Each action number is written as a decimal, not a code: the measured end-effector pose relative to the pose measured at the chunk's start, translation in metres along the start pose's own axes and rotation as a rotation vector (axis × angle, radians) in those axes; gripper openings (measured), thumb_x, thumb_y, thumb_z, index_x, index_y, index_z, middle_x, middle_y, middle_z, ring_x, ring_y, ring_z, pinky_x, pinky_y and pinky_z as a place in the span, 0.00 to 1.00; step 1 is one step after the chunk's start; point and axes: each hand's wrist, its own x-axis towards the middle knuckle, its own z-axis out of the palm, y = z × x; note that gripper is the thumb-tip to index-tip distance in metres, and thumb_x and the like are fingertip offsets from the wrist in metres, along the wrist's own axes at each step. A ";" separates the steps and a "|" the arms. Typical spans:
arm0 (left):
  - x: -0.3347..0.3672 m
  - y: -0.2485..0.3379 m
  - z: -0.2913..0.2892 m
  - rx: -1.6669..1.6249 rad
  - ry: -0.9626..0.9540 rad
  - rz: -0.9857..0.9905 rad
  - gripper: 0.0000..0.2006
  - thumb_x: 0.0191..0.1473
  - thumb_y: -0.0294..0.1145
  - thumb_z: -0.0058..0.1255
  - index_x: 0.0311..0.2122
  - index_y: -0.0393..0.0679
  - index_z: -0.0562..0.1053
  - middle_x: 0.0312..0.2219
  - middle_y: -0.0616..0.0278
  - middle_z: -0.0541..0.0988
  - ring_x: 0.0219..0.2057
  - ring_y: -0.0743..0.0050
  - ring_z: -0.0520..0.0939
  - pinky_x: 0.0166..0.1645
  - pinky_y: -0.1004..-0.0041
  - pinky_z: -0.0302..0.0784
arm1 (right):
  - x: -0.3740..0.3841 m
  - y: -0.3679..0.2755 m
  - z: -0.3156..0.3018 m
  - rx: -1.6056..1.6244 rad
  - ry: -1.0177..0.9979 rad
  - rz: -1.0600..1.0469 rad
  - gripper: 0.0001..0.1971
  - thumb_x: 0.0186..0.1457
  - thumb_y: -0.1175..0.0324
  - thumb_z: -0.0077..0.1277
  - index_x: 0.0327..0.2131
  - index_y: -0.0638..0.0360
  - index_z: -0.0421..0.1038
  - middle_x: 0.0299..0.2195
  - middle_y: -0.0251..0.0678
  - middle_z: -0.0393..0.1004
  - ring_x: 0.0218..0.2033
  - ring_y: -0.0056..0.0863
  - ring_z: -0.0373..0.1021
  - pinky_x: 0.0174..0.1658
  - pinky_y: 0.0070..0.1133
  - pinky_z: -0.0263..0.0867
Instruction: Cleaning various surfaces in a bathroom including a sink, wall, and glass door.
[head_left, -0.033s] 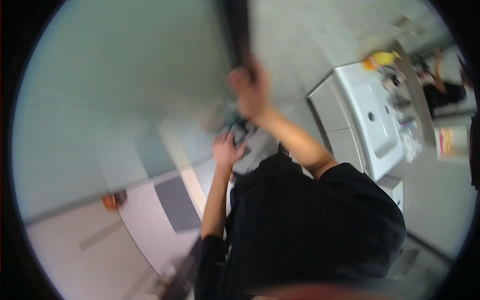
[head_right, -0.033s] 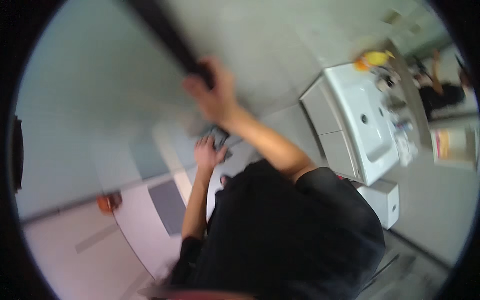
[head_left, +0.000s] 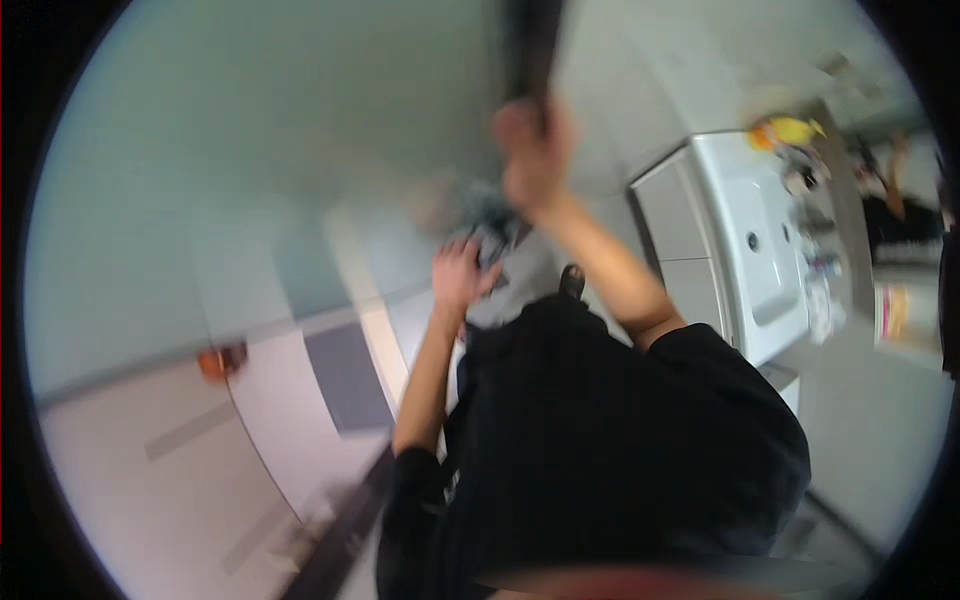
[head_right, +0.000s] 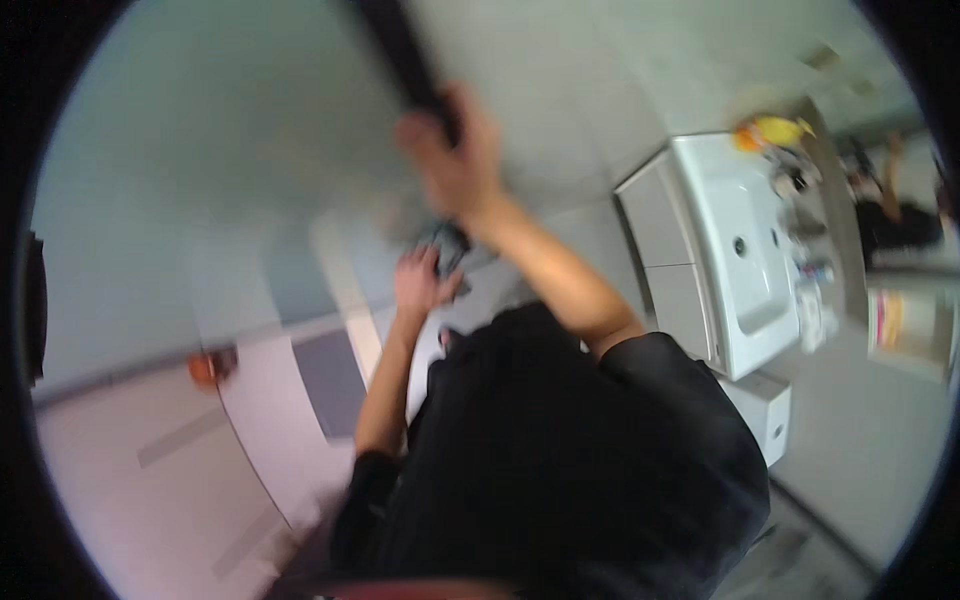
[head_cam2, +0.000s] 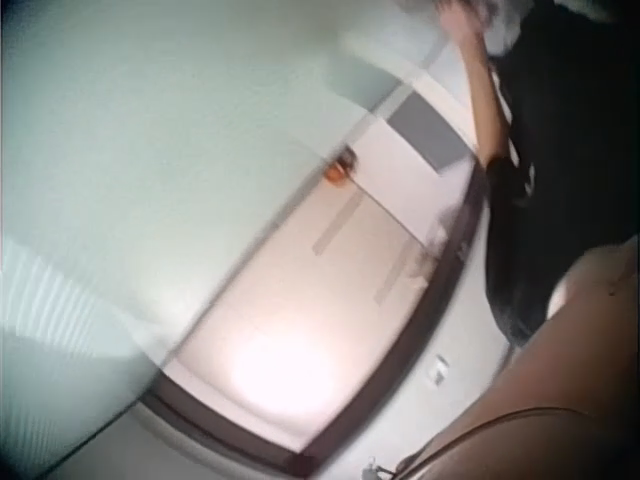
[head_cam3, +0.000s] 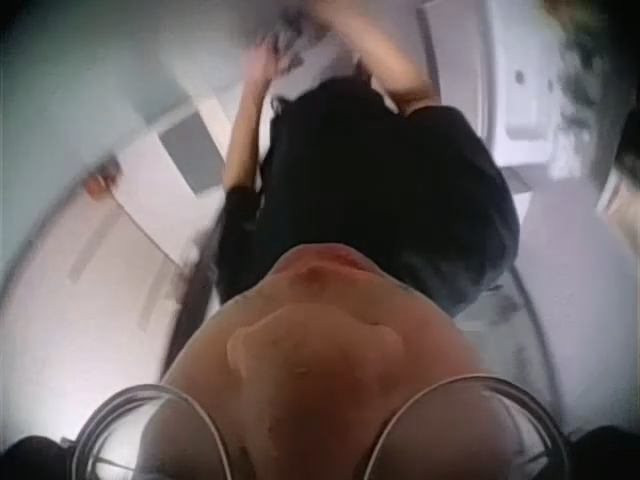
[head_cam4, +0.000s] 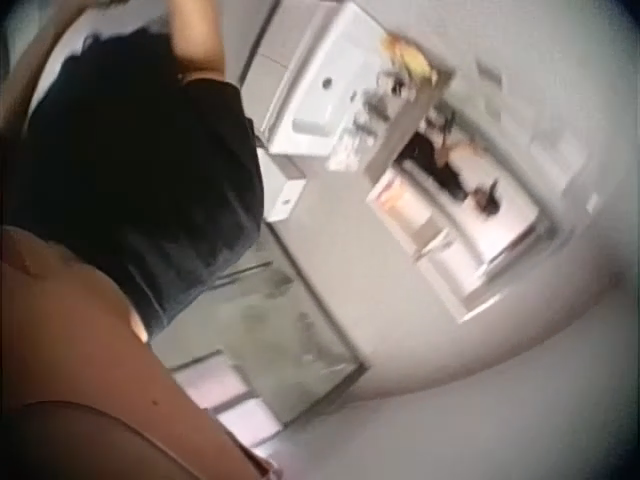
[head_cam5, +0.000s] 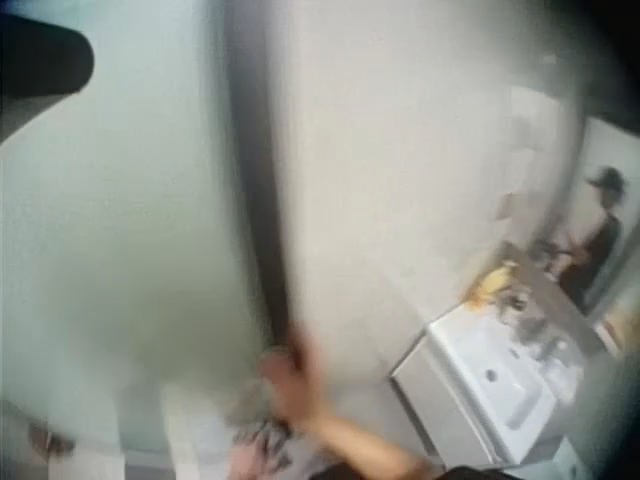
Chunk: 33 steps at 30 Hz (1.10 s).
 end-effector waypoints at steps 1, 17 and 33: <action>0.000 -0.004 -0.008 -0.023 -0.017 0.027 0.25 0.45 0.55 0.63 0.39 0.42 0.77 0.35 0.50 0.80 0.38 0.43 0.81 0.46 0.53 0.75 | -0.008 0.017 -0.028 0.089 -0.284 -0.135 0.12 0.71 0.70 0.50 0.56 0.53 0.68 0.49 0.34 0.75 0.50 0.28 0.73 0.55 0.29 0.72; -0.013 0.007 -0.010 0.050 0.105 0.042 0.25 0.40 0.51 0.67 0.37 0.43 0.76 0.41 0.59 0.80 0.40 0.54 0.81 0.48 0.59 0.73 | 0.020 -0.040 -0.004 -0.109 -0.009 -0.099 0.27 0.72 0.43 0.46 0.34 0.61 0.68 0.28 0.19 0.62 0.33 0.12 0.55 0.38 0.16 0.53; -0.029 -0.015 -0.012 0.104 0.171 0.058 0.22 0.39 0.52 0.67 0.33 0.46 0.75 0.35 0.59 0.77 0.38 0.56 0.79 0.44 0.58 0.70 | 0.021 -0.049 -0.002 -0.133 -0.010 -0.083 0.28 0.71 0.41 0.45 0.27 0.56 0.60 0.25 0.18 0.55 0.29 0.12 0.50 0.33 0.17 0.46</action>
